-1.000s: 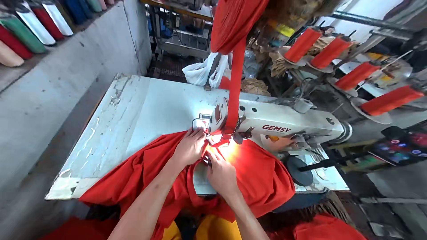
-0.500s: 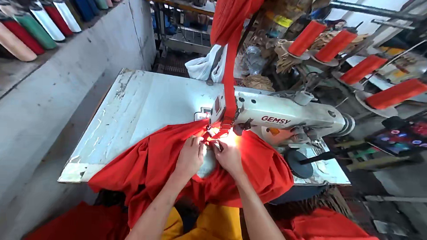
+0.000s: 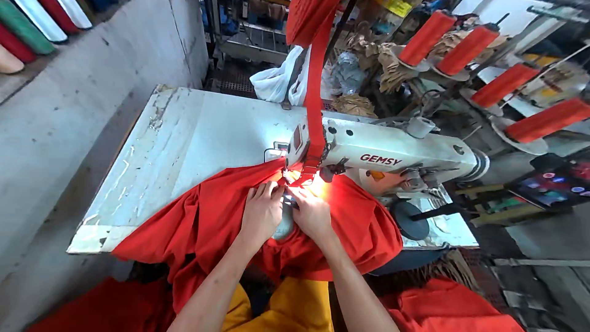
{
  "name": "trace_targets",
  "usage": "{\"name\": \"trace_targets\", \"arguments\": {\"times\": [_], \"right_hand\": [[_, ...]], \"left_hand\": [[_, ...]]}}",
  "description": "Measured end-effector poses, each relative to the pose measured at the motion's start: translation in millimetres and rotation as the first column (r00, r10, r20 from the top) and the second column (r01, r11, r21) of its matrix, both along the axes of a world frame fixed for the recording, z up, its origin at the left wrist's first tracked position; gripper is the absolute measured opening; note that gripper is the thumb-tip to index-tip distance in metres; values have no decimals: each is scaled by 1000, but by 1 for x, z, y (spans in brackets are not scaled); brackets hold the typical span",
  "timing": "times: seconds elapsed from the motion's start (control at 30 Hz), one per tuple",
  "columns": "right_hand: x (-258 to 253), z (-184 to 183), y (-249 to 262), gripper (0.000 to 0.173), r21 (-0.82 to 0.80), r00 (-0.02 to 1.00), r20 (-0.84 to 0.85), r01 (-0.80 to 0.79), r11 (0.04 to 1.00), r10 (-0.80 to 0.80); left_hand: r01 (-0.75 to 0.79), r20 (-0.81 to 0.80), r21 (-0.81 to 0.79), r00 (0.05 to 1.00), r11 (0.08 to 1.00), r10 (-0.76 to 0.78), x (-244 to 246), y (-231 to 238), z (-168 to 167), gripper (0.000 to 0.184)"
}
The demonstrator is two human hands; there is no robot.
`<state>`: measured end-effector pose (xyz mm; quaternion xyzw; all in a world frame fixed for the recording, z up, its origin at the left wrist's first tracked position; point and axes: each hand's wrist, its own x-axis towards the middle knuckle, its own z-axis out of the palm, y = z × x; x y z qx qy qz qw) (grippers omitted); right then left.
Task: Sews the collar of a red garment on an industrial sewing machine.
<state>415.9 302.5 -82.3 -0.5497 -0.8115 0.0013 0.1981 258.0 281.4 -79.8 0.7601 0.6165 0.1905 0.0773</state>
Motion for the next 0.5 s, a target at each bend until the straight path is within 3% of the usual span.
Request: {"name": "trace_targets", "arguments": {"times": [0.07, 0.13, 0.2, 0.27, 0.37, 0.5], "right_hand": [[-6, 8, 5, 31, -89, 999, -12, 29, 996, -31], [-14, 26, 9, 33, -321, 996, -11, 80, 944, -88], [-21, 36, 10, 36, -416, 993, 4, 110, 902, -119], [-26, 32, 4, 35, -360, 987, 44, 158, 920, -153], [-28, 11, -5, 32, -126, 977, 95, 201, 971, -190], [-13, 2, 1, 36, 4, 996, 53, 71, 997, -72]], "left_hand": [[-17, -13, 10, 1000, 1000, 17, 1, 8, 0, 38], [-21, -11, 32, 1000, 999, 21, 1, 21, -1, 37], [-10, -6, 50, 1000, 999, 10, -2, 34, -2, 38], [16, 16, 28, 1000, 999, -16, -7, 44, -2, 39], [45, -43, -12, 998, 999, -45, -13, 40, -4, 49], [90, -51, -90, 994, 992, -95, -16, 8, 3, 42]]}}
